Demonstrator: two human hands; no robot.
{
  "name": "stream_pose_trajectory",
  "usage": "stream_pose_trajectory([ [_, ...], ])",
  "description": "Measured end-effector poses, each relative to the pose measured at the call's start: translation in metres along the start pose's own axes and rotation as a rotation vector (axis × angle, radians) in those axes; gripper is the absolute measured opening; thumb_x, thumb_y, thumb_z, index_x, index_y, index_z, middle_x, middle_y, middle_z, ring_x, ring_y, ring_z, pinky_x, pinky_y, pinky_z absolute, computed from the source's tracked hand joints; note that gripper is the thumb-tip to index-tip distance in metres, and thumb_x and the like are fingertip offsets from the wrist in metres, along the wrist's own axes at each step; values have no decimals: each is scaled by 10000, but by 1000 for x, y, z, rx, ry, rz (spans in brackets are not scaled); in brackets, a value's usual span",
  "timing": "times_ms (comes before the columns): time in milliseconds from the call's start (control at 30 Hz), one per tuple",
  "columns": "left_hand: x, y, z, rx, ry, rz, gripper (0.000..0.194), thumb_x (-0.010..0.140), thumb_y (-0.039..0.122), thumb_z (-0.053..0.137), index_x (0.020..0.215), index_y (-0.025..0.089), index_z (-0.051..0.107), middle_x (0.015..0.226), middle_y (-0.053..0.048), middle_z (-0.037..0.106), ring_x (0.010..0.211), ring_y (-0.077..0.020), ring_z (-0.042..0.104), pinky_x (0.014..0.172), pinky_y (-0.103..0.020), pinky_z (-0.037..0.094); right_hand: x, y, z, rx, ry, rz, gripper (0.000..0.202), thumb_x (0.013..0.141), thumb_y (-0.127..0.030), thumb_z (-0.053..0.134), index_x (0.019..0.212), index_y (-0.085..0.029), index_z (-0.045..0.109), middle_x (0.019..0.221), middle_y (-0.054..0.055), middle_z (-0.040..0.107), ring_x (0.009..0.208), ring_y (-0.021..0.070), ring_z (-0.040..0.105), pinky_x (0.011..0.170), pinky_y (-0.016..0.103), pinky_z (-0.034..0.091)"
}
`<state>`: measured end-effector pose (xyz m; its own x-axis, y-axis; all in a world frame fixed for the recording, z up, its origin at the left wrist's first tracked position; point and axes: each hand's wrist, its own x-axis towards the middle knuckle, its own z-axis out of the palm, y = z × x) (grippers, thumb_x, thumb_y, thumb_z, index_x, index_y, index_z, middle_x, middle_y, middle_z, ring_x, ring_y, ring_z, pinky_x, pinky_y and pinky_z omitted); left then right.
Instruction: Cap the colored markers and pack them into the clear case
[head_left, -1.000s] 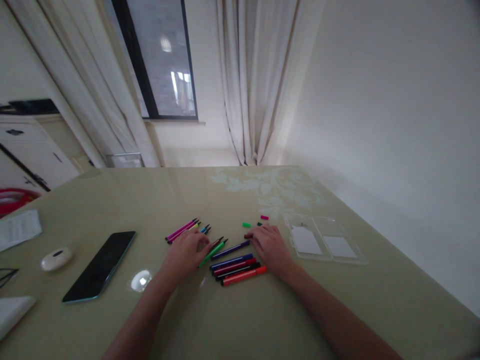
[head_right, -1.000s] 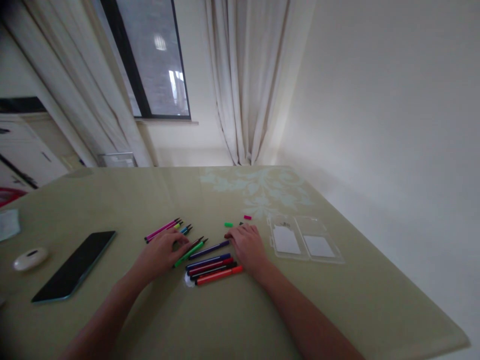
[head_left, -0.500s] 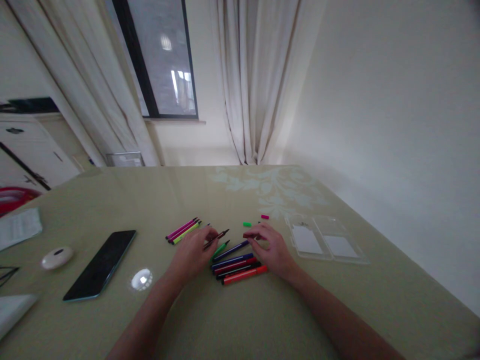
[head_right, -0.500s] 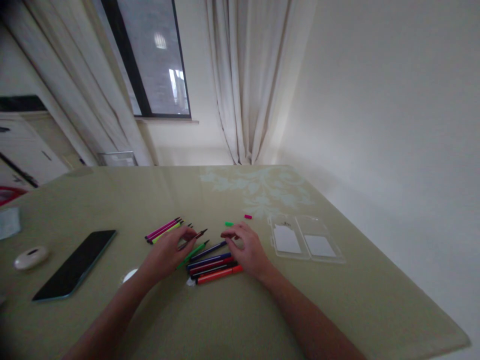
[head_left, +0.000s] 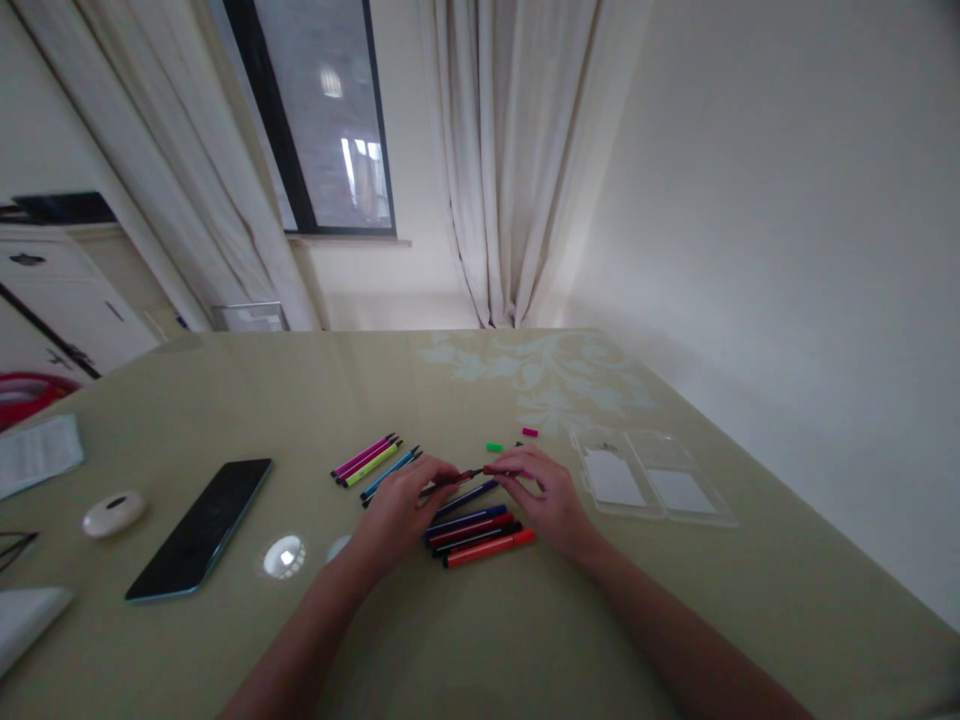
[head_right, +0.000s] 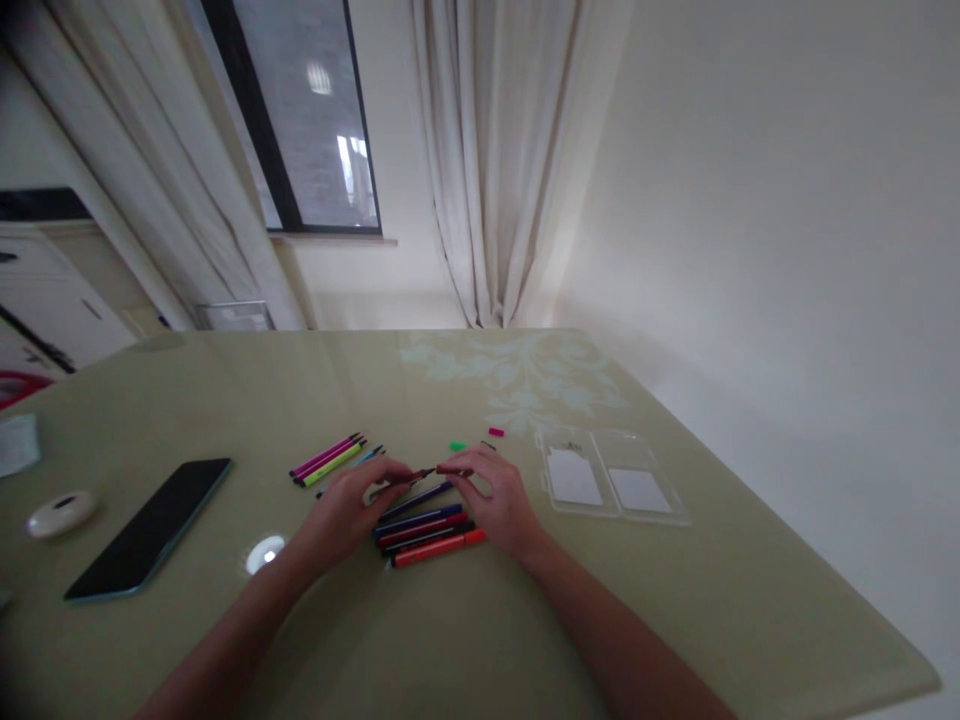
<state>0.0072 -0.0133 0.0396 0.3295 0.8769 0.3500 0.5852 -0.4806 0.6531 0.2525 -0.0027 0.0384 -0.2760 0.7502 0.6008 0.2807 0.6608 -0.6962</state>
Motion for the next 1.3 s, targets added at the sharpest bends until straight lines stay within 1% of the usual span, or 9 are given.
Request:
stream_pose_trajectory([
  [167, 0, -1, 1, -23, 5, 6, 126, 985, 296, 619, 1050, 248, 716, 967, -12, 748, 883, -177, 698, 795, -285, 532, -1, 2, 0, 0, 39, -10, 149, 975, -221, 682, 1070, -269, 787, 1007, 57, 774, 975, 196, 713, 897, 336, 572],
  [333, -1, 2, 3, -51, -9, 36, 132, 999, 283, 612, 1050, 248, 728, 986, -18, 734, 909, -172, 686, 825, -283, 530, -2, 1, 2, 7, -5, -43, 151, 975, -231, 687, 1071, -272, 798, 1020, 53, 776, 991, 196, 722, 933, 346, 576],
  [600, -1, 8, 11, -95, 83, 73, 157, 992, 239, 616, 1022, 244, 770, 938, -19, 749, 865, -160, 695, 801, -261, 533, -4, 1, 4, 47, 29, -24, 135, 968, -226, 700, 1011, -280, 816, 955, 34, 790, 904, 179, 739, 860, 314, 592],
  [733, -1, 8, 11, -75, 35, 24, 145, 983, 242, 626, 1010, 243, 768, 941, -17, 757, 877, -168, 698, 805, -271, 524, -4, 3, 4, 32, -10, 6, 108, 973, -269, 698, 991, -258, 803, 944, 41, 789, 898, 188, 739, 856, 316, 588],
  [833, -2, 9, 9, -20, -45, -11, 126, 969, 268, 646, 1009, 247, 763, 938, -16, 757, 884, -180, 692, 808, -286, 511, -4, 9, 1, -81, -69, 31, 166, 1009, -305, 634, 1004, -233, 784, 968, 58, 790, 924, 200, 733, 865, 327, 580],
  [967, -1, 10, 5, 47, -130, -17, 126, 930, 351, 701, 958, 263, 787, 954, -32, 735, 924, -206, 672, 834, -309, 496, -4, 22, 0, -447, -94, 35, 293, 1057, -264, 485, 1204, -215, 733, 1186, 105, 764, 1115, 250, 686, 1007, 428, 512],
  [1100, 0, 0, -3, 123, -51, -92, 179, 943, 336, 646, 856, 240, 768, 907, -49, 716, 883, -227, 662, 817, -341, 492, -4, 32, 4, -647, -164, -1, 317, 1047, -221, 477, 1272, -221, 700, 1338, 124, 703, 1255, 277, 616, 1078, 472, 430],
  [1200, -1, -12, -9, 199, -33, -153, 106, 892, 309, 678, 849, 237, 743, 867, -43, 716, 854, -242, 664, 801, -359, 483, -4, 32, 7, -646, -197, -14, 277, 1049, -202, 481, 1193, -228, 716, 1256, 107, 740, 1206, 264, 638, 1069, 458, 407],
  [1300, -4, -19, -11, 220, -42, -157, 102, 890, 302, 662, 864, 238, 736, 855, -46, 718, 852, -241, 665, 783, -346, 477, -3, 31, 7, -633, -183, 2, 227, 1046, -209, 508, 1137, -227, 716, 1143, 94, 762, 1105, 253, 660, 1023, 434, 413],
])
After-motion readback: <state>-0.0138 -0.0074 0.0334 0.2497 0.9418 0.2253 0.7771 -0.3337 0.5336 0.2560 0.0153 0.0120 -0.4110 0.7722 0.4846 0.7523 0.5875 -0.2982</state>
